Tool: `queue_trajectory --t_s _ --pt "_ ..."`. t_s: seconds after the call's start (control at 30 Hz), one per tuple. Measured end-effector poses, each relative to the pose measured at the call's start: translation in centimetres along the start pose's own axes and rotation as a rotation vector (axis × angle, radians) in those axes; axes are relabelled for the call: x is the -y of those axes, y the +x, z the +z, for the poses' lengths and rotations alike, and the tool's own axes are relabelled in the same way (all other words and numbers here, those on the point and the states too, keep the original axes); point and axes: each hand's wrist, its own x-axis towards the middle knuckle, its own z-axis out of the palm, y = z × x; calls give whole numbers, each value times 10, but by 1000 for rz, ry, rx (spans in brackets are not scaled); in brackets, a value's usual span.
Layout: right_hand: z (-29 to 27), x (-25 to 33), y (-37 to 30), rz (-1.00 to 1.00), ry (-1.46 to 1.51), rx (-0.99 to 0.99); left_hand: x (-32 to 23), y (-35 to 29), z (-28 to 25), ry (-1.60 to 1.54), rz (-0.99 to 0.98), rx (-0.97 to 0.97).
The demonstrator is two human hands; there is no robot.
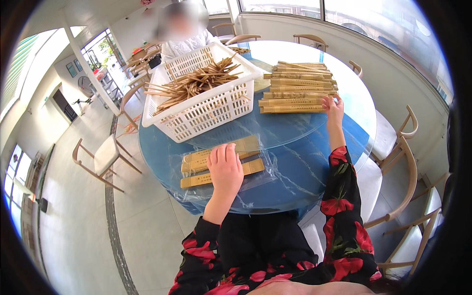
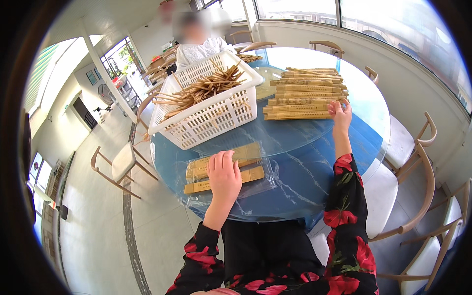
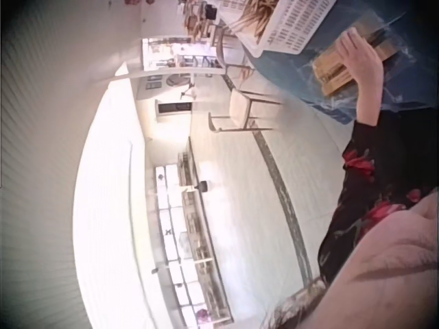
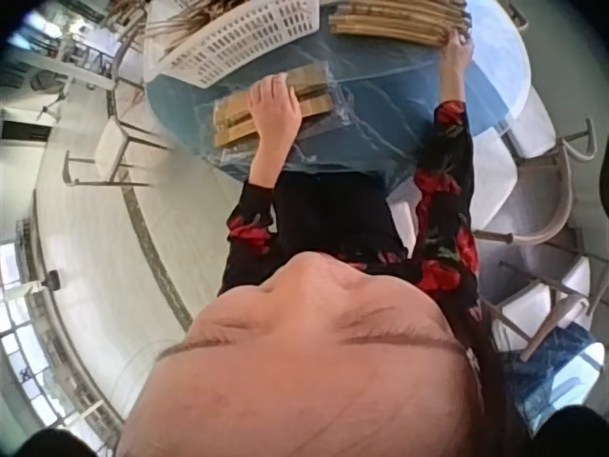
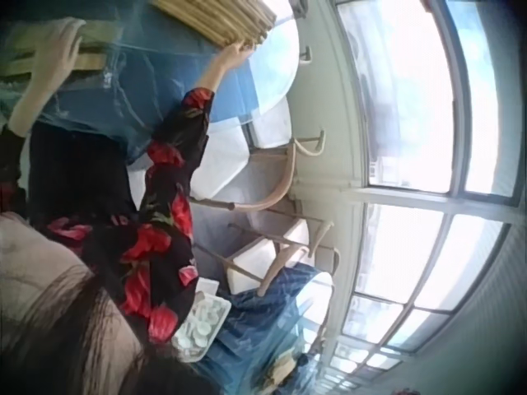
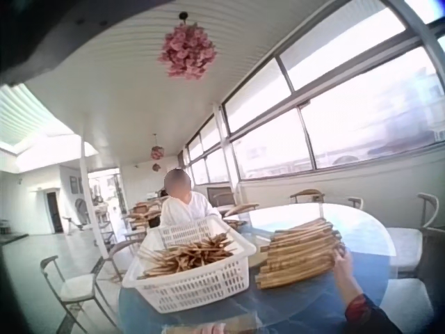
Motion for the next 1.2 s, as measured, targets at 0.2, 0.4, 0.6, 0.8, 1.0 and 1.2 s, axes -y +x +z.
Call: queue_trajectory --t_s 0.2,0.4,0.6,0.8,1.0,1.2 --pt "11 -4 -35 -270 -483 203 0 4 -3 -140 51 -47" --pt "36 13 -101 -502 -603 443 58 96 -43 -97 139 -254" --pt "53 22 -124 -561 -589 589 239 197 -41 235 -132 230" --pt "43 14 -118 -633 -626 563 240 224 -3 565 -76 575" --pt "44 12 -119 -623 -628 607 242 227 -6 767 122 393" --pt "43 20 -124 -529 -693 658 236 210 -42 736 221 252"
